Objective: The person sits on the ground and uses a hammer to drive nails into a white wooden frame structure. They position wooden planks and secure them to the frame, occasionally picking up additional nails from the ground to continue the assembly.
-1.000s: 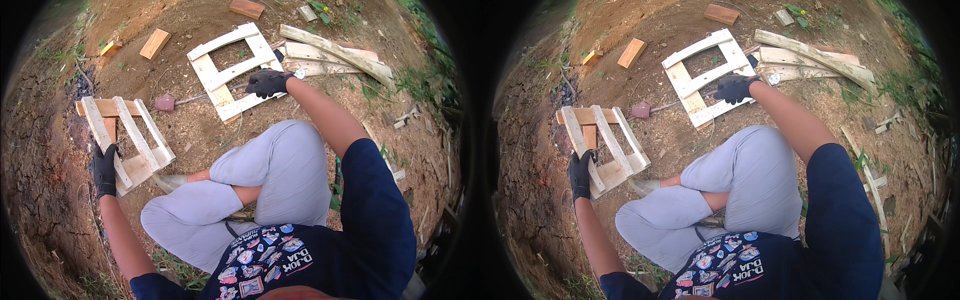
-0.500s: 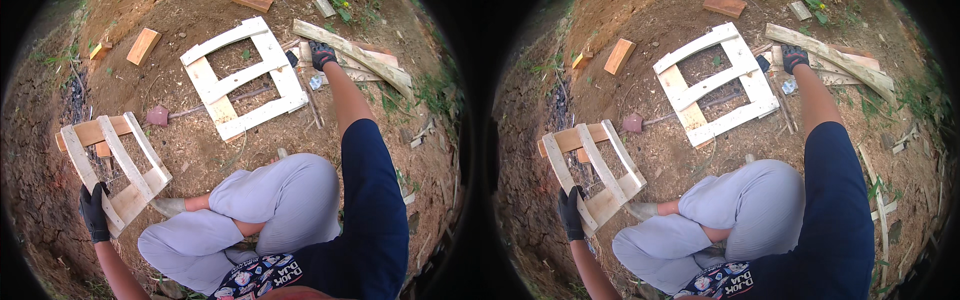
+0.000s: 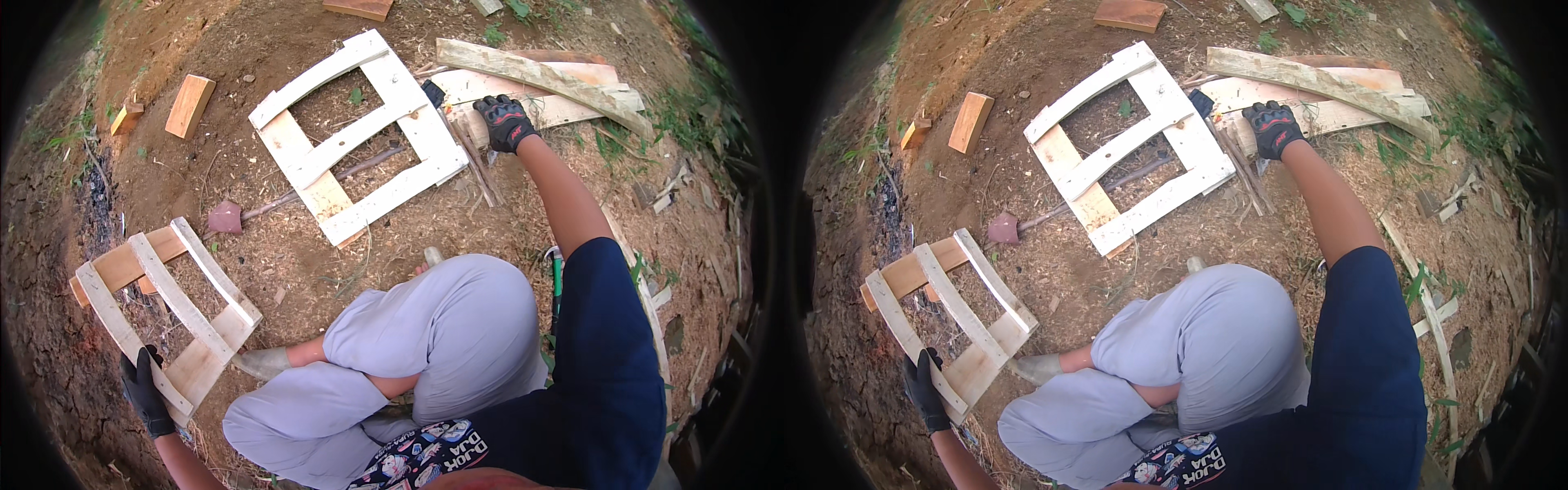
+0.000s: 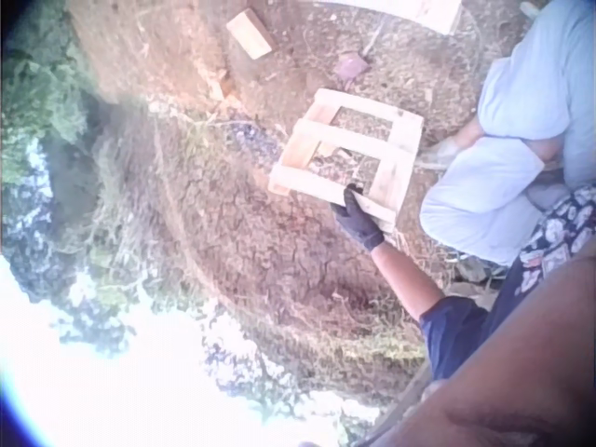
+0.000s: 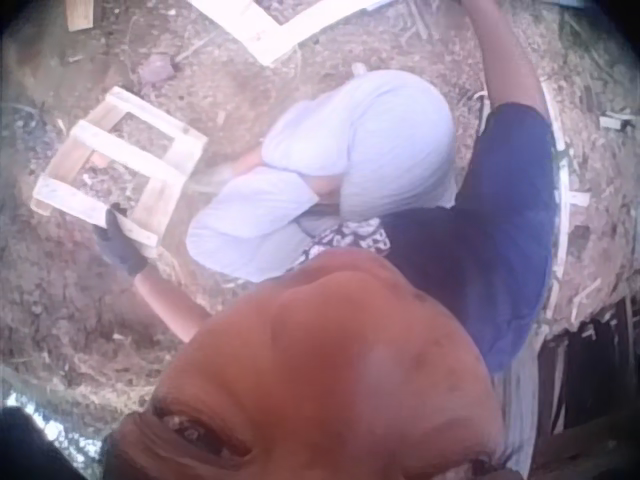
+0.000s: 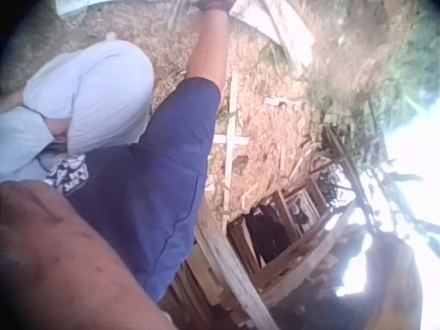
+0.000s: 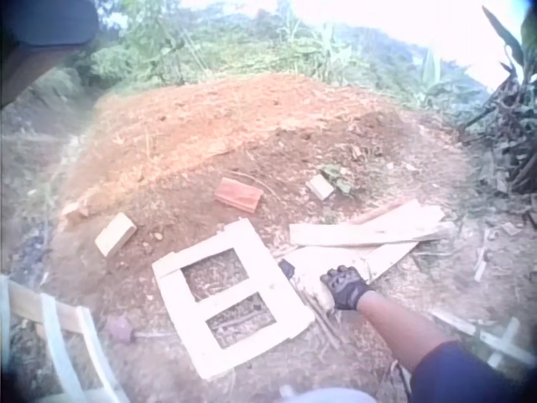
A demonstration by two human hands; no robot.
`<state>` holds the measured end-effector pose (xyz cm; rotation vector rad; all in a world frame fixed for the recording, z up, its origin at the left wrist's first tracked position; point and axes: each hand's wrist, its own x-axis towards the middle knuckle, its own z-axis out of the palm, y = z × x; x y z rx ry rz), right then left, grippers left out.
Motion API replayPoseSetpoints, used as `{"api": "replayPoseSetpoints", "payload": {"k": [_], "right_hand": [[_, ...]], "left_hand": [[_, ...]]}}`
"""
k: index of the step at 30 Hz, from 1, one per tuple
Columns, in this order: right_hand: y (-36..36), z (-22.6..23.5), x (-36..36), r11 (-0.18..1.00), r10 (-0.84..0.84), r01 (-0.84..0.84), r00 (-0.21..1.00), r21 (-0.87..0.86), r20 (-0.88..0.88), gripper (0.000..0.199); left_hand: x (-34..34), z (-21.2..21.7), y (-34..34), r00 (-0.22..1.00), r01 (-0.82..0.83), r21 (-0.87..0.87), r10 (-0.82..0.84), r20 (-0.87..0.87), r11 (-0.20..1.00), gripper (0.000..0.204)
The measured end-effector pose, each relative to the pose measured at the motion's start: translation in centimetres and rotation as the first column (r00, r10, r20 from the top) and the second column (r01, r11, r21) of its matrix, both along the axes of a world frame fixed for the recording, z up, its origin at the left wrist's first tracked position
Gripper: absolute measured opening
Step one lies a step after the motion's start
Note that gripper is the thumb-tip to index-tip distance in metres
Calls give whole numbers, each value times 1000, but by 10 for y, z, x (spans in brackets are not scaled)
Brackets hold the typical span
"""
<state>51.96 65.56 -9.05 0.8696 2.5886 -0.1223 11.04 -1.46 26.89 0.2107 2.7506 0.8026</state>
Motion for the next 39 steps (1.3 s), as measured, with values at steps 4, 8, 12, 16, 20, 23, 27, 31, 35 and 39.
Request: {"api": "replayPoseSetpoints", "payload": {"k": [4,8,12,16,20,23,27,31,35,39], "right_hand": [[-20,5,54,968,-63,68,998,-240,28,77],[38,18,32,920,-301,255,946,-296,-121,77],[116,-31,36,917,-373,388,916,89,-146,64],[159,-70,35,831,-542,527,840,179,42,72],[191,-84,26,889,-449,440,892,130,49,87],[193,-99,14,882,-448,445,894,152,-16,88],[170,-94,-19,878,-456,427,883,217,109,82],[165,-90,-16,893,-402,360,908,271,118,76],[133,-73,-5,925,-259,244,966,291,13,70],[118,-48,26,932,-246,276,958,237,-146,68]], "left_hand": [[1,4,7,1000,-1,-2,1,24,1000,38],[3,-1,15,999,-9,30,8,39,1000,41],[1,-3,24,999,-2,-14,2,40,1000,48],[5,1,24,998,-51,2,51,40,999,51],[-9,4,5,995,-52,-32,54,78,998,57],[-8,1,7,996,-57,-14,57,63,998,58],[-8,11,3,997,-50,-95,56,58,994,57],[-6,5,11,995,-49,-68,55,79,996,59],[15,4,32,997,-78,-14,78,23,997,57],[13,4,30,998,-56,-24,56,20,998,55]]}}
